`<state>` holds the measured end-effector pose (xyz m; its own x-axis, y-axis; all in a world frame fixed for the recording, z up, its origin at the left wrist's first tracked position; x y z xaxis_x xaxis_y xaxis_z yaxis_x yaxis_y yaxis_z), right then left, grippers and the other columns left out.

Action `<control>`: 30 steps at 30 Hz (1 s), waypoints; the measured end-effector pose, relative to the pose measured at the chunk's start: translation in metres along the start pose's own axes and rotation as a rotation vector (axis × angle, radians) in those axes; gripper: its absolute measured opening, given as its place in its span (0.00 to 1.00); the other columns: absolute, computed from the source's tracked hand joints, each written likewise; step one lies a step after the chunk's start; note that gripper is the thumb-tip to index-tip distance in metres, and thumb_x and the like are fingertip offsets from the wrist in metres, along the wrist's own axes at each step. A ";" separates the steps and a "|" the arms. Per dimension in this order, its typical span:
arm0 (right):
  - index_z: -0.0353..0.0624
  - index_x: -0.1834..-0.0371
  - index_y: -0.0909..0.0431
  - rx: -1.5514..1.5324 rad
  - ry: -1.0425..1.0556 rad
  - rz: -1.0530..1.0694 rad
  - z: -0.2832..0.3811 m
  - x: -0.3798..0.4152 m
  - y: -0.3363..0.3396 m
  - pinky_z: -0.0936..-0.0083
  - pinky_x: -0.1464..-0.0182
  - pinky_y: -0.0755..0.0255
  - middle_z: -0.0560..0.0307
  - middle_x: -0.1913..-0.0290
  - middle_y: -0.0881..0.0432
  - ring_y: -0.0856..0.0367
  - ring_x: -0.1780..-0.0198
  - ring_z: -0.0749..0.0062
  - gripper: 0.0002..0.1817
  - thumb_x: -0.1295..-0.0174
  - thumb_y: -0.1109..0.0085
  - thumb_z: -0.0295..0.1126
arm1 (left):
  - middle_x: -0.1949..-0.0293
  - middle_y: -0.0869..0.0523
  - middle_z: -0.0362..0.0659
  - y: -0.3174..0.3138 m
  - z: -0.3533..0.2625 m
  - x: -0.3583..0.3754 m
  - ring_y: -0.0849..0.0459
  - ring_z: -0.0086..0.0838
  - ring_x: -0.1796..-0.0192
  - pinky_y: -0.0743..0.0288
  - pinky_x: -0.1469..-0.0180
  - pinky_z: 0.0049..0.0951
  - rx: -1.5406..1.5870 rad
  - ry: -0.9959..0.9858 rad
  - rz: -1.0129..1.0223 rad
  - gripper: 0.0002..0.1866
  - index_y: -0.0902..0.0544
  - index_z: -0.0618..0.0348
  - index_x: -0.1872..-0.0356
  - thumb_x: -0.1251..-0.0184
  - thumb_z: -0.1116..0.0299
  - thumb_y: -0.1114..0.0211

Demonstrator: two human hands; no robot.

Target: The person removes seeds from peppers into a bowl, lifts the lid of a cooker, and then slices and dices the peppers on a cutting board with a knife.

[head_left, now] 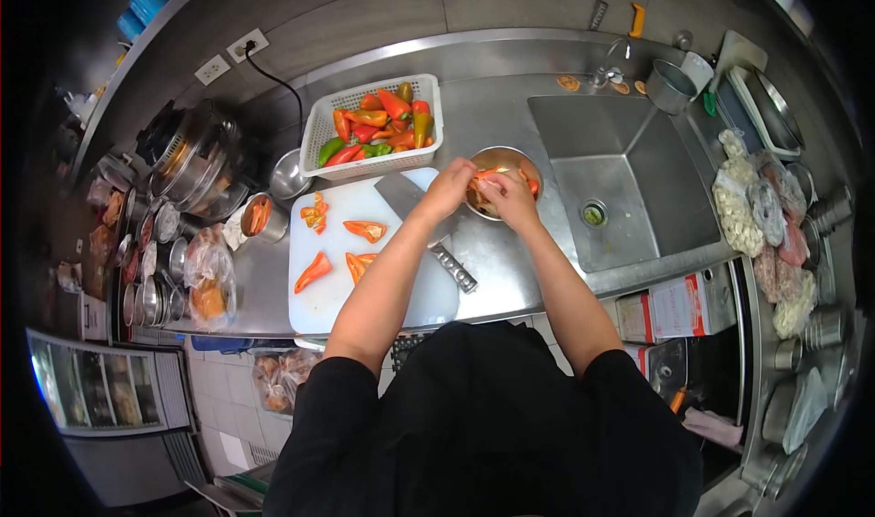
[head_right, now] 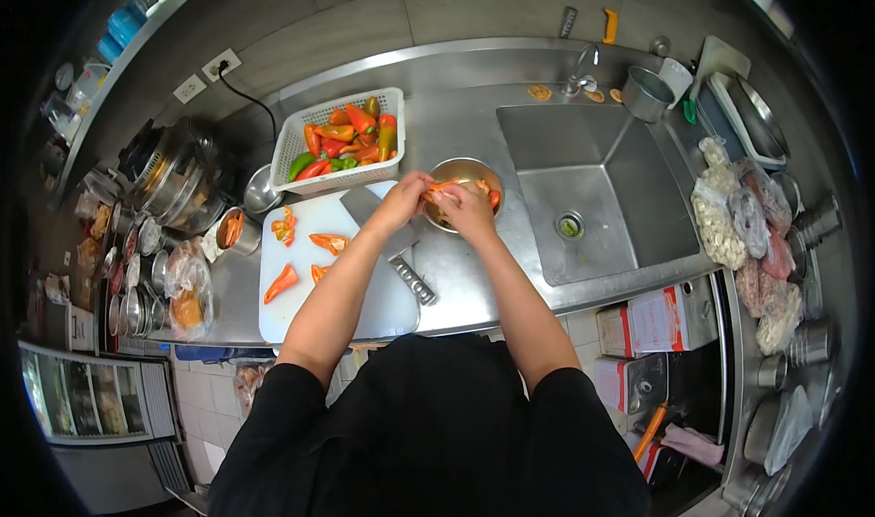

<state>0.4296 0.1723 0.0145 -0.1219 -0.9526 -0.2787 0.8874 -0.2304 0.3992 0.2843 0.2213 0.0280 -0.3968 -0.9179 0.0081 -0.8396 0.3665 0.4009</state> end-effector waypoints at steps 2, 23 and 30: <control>0.40 0.54 0.12 0.253 0.096 -0.072 0.019 0.004 0.007 0.67 0.44 0.27 0.56 0.53 0.18 0.21 0.49 0.60 0.14 0.32 0.33 0.41 | 0.58 0.14 0.52 -0.003 0.011 0.000 0.15 0.38 0.61 0.21 0.55 0.36 0.155 0.077 0.027 0.21 0.20 0.65 0.47 0.22 0.56 0.52; 0.41 0.65 0.12 0.132 0.217 -0.138 0.036 0.000 0.015 0.60 0.41 0.29 0.53 0.61 0.14 0.18 0.51 0.55 0.11 0.38 0.30 0.38 | 0.71 0.18 0.44 0.005 -0.026 0.023 0.19 0.29 0.70 0.24 0.65 0.33 -0.135 -0.064 -0.068 0.20 0.21 0.63 0.46 0.15 0.56 0.52; 0.40 0.67 0.14 0.163 0.227 -0.068 0.038 -0.006 0.017 0.60 0.48 0.25 0.51 0.60 0.14 0.17 0.53 0.53 0.08 0.37 0.33 0.33 | 0.54 0.14 0.61 0.009 -0.053 0.030 0.16 0.55 0.50 0.24 0.45 0.46 -0.279 -0.154 -0.111 0.19 0.20 0.65 0.47 0.16 0.58 0.50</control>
<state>0.4286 0.1664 0.0565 -0.0596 -0.8693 -0.4906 0.7951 -0.3385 0.5033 0.2842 0.1893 0.0801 -0.3783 -0.9081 -0.1795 -0.7552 0.1906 0.6272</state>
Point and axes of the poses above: each hand's wrist, its own x-axis away from the middle knuckle, its own y-axis out of the back of the hand, z = x × y, the point moved 9 cm from there along -x, towards the middle knuckle
